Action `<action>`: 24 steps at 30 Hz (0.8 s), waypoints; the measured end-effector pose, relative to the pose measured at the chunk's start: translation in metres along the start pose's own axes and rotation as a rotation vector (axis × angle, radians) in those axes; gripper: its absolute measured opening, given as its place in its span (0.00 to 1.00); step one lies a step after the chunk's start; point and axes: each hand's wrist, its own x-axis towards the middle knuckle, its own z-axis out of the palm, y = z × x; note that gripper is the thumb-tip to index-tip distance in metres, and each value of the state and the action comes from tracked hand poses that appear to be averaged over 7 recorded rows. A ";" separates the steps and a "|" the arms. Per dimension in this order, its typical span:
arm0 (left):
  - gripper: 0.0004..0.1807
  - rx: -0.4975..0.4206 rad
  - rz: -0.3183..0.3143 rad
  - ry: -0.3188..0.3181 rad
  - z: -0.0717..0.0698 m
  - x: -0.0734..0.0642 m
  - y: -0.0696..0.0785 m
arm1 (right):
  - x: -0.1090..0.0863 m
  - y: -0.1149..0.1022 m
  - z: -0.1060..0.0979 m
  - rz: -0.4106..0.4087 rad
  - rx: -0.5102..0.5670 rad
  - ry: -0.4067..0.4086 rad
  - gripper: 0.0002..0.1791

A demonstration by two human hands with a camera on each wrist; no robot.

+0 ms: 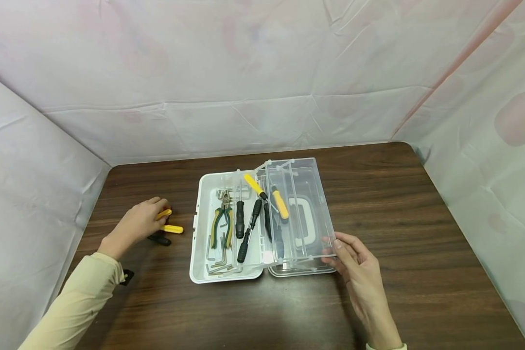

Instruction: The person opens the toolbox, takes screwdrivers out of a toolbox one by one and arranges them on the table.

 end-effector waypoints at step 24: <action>0.26 0.081 0.012 0.020 -0.002 0.002 0.007 | 0.000 0.001 0.000 -0.003 0.014 -0.013 0.17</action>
